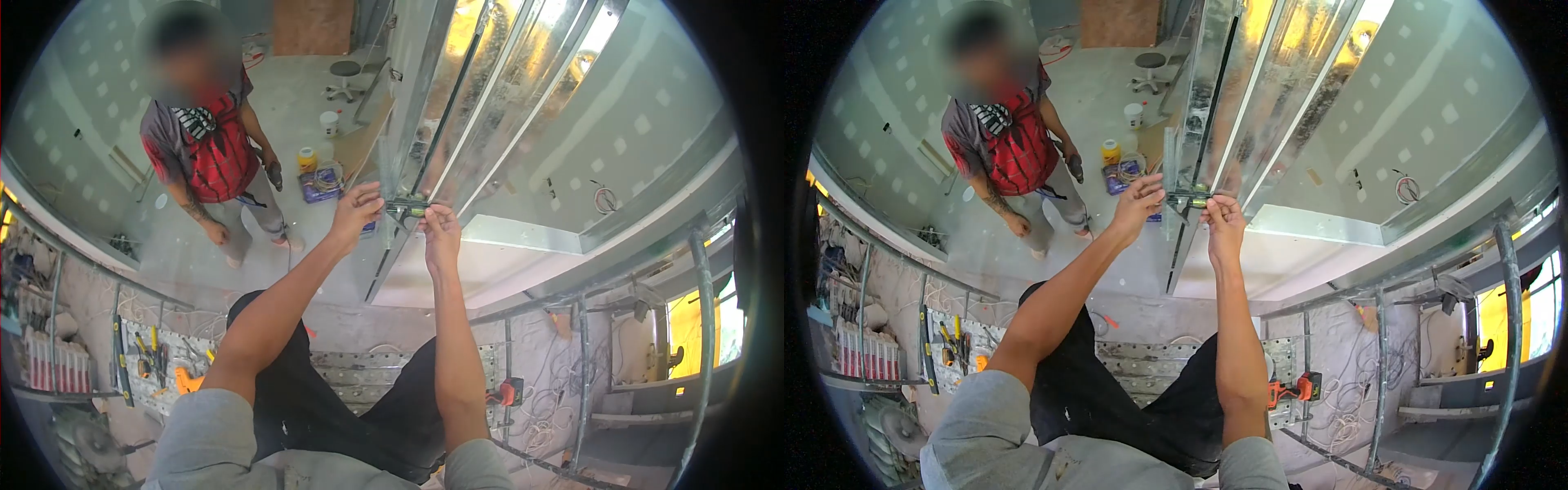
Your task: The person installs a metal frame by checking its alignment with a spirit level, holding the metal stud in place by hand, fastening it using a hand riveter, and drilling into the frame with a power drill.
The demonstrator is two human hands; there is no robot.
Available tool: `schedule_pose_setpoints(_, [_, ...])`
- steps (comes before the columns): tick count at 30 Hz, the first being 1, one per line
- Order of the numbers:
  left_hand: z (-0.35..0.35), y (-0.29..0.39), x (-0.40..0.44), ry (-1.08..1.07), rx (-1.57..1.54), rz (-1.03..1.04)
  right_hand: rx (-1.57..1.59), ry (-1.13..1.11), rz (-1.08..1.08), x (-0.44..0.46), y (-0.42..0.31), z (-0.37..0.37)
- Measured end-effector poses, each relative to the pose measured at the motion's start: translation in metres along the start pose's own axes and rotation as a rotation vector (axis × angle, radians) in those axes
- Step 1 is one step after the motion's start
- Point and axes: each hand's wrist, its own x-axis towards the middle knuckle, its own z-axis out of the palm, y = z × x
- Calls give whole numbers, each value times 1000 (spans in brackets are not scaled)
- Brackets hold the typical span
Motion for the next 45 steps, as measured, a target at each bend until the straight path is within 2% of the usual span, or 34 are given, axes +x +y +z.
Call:
schedule_pose_setpoints(9, [-1, 1, 11, 50, -56, -5, 30, -8, 12, -5, -6, 6])
schedule_pose_setpoints(23, [-3, -4, 20, -6, -168, -17, -252, -22, -135, -8, 1, 13])
schedule_pose_setpoints(29, [-6, -8, 24, -26, -170, -33, -159, -54, -160, -6, 3, 13])
schedule_pose_setpoints(34, [-10, -12, 23, -19, -220, -23, -234, -70, -169, -6, 6, 10])
schedule_pose_setpoints(45, [-10, -10, 22, -41, -119, -8, -230, -83, -201, -8, 4, 10])
